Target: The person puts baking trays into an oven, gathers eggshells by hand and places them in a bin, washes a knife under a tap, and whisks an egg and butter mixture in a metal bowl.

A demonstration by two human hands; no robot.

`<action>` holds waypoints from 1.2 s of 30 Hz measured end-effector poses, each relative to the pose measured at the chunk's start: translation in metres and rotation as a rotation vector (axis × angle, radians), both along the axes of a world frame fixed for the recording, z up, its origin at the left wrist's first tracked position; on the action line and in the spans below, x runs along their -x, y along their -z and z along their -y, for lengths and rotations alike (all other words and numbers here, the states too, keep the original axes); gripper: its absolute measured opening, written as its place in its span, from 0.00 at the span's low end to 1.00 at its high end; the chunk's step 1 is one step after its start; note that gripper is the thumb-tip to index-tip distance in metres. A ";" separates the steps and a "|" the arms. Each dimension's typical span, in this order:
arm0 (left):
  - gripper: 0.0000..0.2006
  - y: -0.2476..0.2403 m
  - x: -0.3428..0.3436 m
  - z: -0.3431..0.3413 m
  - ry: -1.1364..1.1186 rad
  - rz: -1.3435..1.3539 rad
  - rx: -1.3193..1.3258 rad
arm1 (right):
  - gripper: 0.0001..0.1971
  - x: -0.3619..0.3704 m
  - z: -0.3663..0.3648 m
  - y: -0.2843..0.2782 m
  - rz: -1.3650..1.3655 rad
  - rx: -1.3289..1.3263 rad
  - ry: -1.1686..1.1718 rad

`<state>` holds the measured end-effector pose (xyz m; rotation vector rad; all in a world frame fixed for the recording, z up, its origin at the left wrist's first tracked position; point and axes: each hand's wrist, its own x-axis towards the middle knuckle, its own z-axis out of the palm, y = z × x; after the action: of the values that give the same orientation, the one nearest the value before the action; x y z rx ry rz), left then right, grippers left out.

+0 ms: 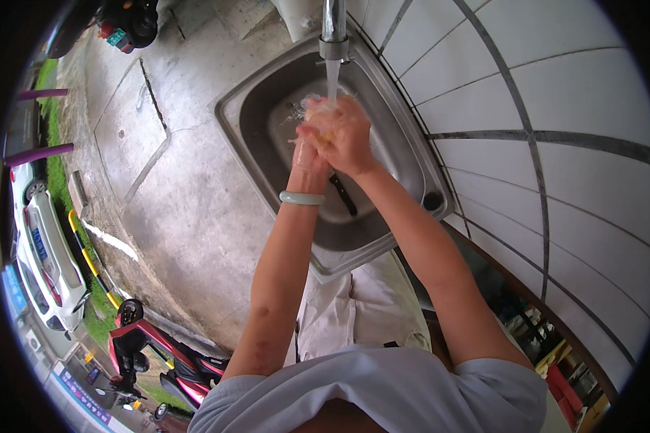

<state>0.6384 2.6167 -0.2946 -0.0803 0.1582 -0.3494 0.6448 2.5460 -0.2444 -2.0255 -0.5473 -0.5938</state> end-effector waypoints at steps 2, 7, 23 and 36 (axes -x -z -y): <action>0.16 0.001 0.000 0.000 -0.015 0.016 -0.164 | 0.09 -0.004 -0.002 0.006 -0.288 -0.225 0.004; 0.18 0.010 0.006 -0.013 0.028 -0.140 -0.400 | 0.20 -0.024 -0.009 -0.009 -0.947 -0.501 0.048; 0.18 -0.013 0.019 -0.009 -0.038 -0.179 -0.749 | 0.19 0.004 0.032 0.008 -0.798 -0.430 0.009; 0.20 -0.025 0.015 -0.039 -0.030 0.041 -0.791 | 0.22 0.004 0.053 0.001 -1.191 -0.681 -0.282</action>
<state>0.6233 2.6554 -0.2692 0.7041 0.2448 -0.2386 0.6410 2.4927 -0.2450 -1.2788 0.1130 0.5581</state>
